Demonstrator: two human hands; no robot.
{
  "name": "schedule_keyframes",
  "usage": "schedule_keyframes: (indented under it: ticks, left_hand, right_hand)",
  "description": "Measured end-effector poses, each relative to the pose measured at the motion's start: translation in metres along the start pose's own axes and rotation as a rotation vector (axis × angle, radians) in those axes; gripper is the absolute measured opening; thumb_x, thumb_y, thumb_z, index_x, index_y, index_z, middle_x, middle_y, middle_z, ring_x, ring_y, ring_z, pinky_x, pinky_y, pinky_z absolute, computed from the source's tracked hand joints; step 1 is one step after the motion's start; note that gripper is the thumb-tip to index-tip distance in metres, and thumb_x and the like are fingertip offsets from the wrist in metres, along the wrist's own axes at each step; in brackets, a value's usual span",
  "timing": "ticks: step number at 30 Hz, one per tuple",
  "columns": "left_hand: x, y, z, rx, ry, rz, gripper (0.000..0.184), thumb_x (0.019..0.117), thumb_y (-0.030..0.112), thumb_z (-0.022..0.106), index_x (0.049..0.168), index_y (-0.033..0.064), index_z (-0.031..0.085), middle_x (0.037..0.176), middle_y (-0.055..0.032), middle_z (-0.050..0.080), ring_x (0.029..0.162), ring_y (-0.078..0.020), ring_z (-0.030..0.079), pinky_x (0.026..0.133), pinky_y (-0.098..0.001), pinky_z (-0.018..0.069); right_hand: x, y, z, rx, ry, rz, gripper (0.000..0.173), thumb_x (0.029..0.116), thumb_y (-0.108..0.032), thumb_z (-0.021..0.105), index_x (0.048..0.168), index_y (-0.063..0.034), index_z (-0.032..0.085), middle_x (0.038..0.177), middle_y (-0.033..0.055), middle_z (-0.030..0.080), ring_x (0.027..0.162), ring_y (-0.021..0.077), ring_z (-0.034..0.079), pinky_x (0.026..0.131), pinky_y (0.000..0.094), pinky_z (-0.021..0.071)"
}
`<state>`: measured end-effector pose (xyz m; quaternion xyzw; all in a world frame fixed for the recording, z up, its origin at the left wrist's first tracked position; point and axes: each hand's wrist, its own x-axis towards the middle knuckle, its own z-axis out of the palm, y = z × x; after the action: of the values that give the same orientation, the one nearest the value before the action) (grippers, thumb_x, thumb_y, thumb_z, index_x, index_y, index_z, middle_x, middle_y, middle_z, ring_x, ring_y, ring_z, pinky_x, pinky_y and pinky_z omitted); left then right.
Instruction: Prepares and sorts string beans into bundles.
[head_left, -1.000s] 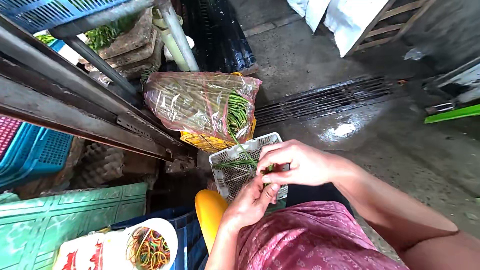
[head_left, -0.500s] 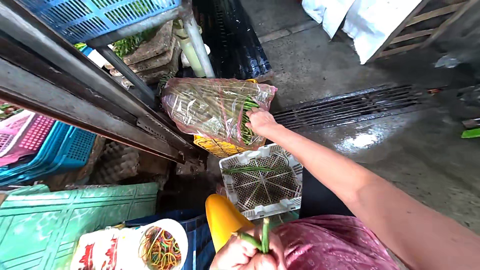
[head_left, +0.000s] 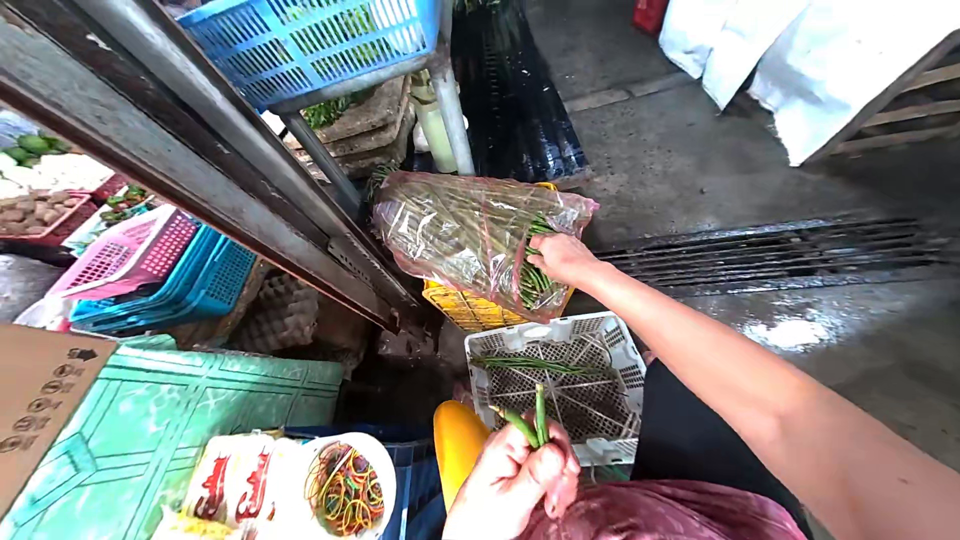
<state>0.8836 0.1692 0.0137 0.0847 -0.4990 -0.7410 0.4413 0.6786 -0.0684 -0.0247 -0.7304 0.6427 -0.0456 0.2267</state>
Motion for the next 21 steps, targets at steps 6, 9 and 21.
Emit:
schedule_keyframes:
  ticks: [6,9,21]
  left_hand:
    - [0.008,-0.009,-0.006,0.006,0.069,-0.003,0.023,0.1084,0.033,0.050,0.109,0.0151,0.063,0.080,0.0081,0.061,0.068,0.0045,0.057,0.062,-0.0128,0.0478]
    - [0.011,-0.013,-0.011,0.004,0.144,-0.033,0.022,0.1066,0.035,0.053,0.107,0.0157,0.064,0.078,0.0082,0.062,0.067,0.0035,0.059,0.061,-0.0136,0.0492]
    - [0.070,0.040,0.049,0.162,0.411,0.035,0.017,0.1070,0.004,0.036,0.108,0.0026,0.053,0.069,0.0079,0.050,0.055,0.0034,0.047,0.052,-0.0127,0.0429]
  right_hand:
    - [-0.005,0.001,-0.010,0.195,0.083,0.056,0.035,0.1081,-0.019,0.052,0.136,-0.0007,0.062,0.120,0.0268,0.069,0.114,0.0442,0.066,0.100,0.0613,0.0497]
    - [-0.001,0.009,-0.010,0.419,0.086,0.070,0.032,0.1071,-0.020,0.057,0.132,-0.0010,0.065,0.105,0.0211,0.074,0.090,0.0345,0.074,0.089,0.0538,0.0572]
    - [-0.112,0.008,-0.017,0.635,-0.023,-0.551,0.043,0.1056,-0.026,0.054,0.139,0.0000,0.056,0.123,0.0130,0.068,0.110,0.0170,0.066,0.100,0.0381,0.0536]
